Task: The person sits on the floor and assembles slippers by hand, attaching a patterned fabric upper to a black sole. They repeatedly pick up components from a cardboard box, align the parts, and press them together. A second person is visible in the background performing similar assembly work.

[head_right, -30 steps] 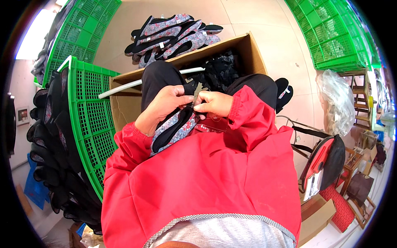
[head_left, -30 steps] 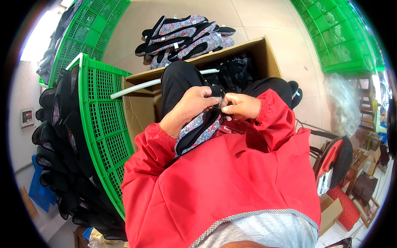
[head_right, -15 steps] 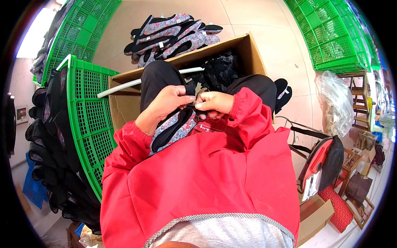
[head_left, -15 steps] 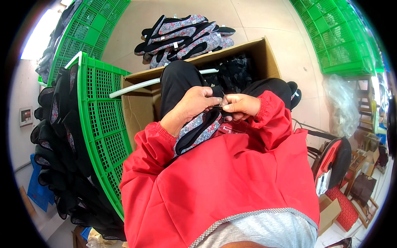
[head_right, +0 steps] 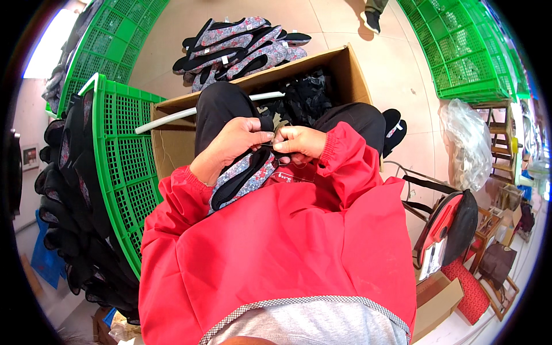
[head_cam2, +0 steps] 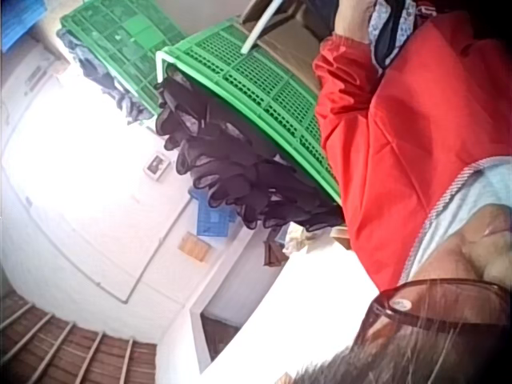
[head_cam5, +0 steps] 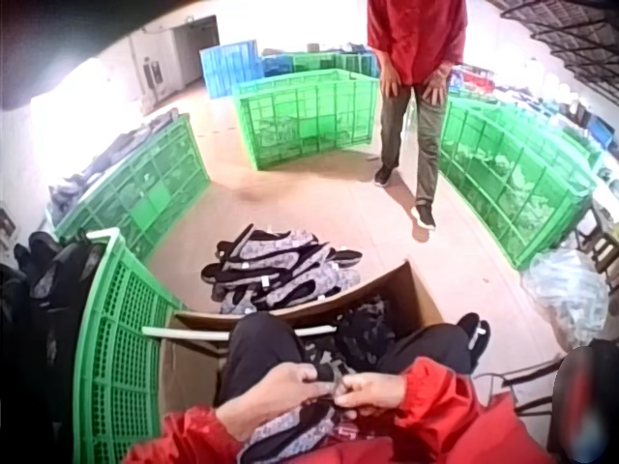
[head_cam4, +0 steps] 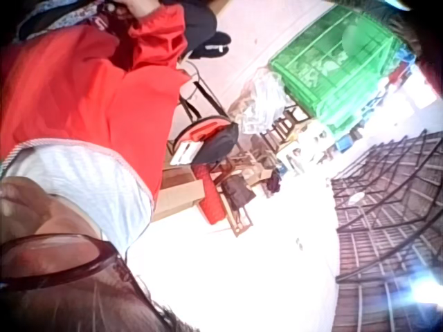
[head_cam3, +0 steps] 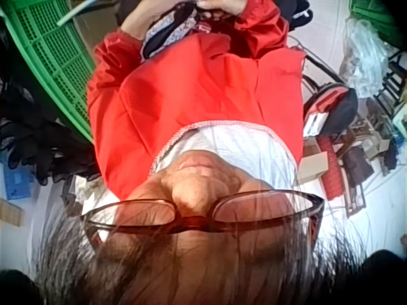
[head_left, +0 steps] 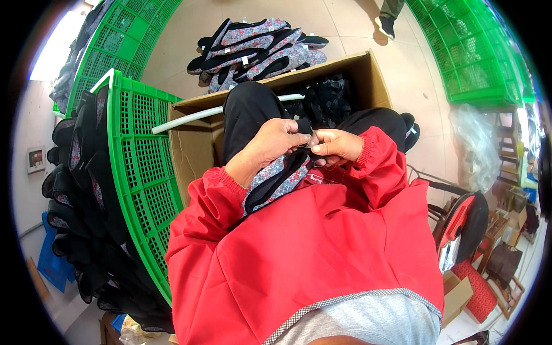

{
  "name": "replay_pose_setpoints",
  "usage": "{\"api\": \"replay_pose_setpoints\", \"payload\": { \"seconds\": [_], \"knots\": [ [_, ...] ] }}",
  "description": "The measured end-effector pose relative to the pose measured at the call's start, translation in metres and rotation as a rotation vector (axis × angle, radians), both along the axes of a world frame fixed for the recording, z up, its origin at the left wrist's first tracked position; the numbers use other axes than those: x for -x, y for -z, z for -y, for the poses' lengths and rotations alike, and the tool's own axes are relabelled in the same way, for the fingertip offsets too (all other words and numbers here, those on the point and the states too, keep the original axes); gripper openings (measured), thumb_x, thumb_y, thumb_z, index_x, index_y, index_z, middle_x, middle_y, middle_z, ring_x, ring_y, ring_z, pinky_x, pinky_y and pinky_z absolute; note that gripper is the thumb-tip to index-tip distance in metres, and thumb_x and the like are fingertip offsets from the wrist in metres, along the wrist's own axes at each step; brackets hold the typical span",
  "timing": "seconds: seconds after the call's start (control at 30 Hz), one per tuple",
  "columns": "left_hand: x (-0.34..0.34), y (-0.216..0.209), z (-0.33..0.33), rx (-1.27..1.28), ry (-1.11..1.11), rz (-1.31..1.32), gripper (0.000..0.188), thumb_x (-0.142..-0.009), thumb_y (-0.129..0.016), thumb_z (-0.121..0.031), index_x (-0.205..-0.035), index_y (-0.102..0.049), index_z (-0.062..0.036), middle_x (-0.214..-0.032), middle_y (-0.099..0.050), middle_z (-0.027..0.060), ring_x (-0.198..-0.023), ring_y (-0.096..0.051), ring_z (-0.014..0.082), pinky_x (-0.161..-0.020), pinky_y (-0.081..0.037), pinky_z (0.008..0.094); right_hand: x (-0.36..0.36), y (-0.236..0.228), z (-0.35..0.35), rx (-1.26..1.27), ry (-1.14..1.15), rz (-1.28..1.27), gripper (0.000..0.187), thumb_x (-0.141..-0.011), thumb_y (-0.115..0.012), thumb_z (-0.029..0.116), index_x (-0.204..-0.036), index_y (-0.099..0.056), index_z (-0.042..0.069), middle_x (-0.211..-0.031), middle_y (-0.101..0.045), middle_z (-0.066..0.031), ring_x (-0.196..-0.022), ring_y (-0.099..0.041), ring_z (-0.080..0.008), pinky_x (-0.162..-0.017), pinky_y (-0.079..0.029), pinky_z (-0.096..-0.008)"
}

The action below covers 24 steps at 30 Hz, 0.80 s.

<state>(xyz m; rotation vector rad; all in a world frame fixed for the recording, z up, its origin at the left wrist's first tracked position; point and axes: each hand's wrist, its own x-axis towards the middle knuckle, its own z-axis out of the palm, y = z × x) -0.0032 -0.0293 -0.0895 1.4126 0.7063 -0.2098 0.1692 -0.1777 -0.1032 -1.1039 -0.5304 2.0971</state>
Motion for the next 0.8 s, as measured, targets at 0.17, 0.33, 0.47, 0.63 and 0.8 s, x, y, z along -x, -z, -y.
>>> {"api": "replay_pose_setpoints", "payload": {
  "seconds": [0.17,0.33,0.47,0.63,0.8],
  "knots": [
    [-0.003,-0.016,0.000,-0.013,0.013,-0.031,0.014,-0.087,-0.068,-0.013,-0.078,-0.066,-0.0018,-0.065,-0.054,-0.0031,-0.059,-0.046,0.0052,-0.054,-0.036,0.0216,-0.001,0.000,0.001,-0.016,-0.006,-0.037,0.019,-0.098,-0.056,0.028,-0.104,-0.051,0.011,-0.083,-0.061,-0.0062,-0.047,-0.033,-0.0041,-0.041,-0.024,-0.0206],
    [-0.003,-0.016,0.002,0.090,-0.027,-0.015,0.014,-0.087,-0.069,-0.013,-0.079,-0.067,-0.0018,-0.066,-0.056,-0.0027,-0.059,-0.047,0.0055,-0.054,-0.037,0.0216,-0.002,-0.005,0.000,-0.026,-0.024,-0.063,0.020,-0.099,-0.056,0.030,-0.104,-0.051,0.011,-0.085,-0.061,-0.0063,-0.048,-0.033,-0.0040,-0.042,-0.024,-0.0203],
    [-0.003,-0.013,0.001,0.115,-0.032,-0.020,0.014,-0.087,-0.069,-0.014,-0.080,-0.068,-0.0016,-0.068,-0.058,-0.0023,-0.060,-0.048,0.0058,-0.055,-0.039,0.0214,-0.002,-0.002,0.001,-0.030,-0.031,-0.040,0.019,-0.099,-0.056,0.030,-0.103,-0.050,0.012,-0.085,-0.061,-0.0060,-0.049,-0.033,-0.0037,-0.042,-0.024,-0.0200],
    [-0.003,-0.017,0.001,0.085,-0.026,-0.043,0.015,-0.086,-0.069,-0.014,-0.078,-0.068,-0.0017,-0.067,-0.058,-0.0023,-0.060,-0.049,0.0060,-0.055,-0.039,0.0213,0.000,0.001,0.000,-0.041,-0.024,0.038,0.017,-0.098,-0.057,0.026,-0.102,-0.050,0.012,-0.081,-0.061,-0.0041,-0.050,-0.034,-0.0037,-0.044,-0.028,-0.0199],
    [-0.003,-0.015,0.001,0.060,-0.023,-0.047,0.016,-0.087,-0.069,-0.014,-0.076,-0.067,-0.0020,-0.066,-0.057,-0.0023,-0.059,-0.049,0.0061,-0.055,-0.039,0.0216,0.000,-0.008,-0.003,-0.017,-0.037,0.072,0.015,-0.098,-0.057,0.025,-0.102,-0.051,0.012,-0.080,-0.060,-0.0028,-0.050,-0.036,-0.0039,-0.046,-0.030,-0.0199]
  ]
}}
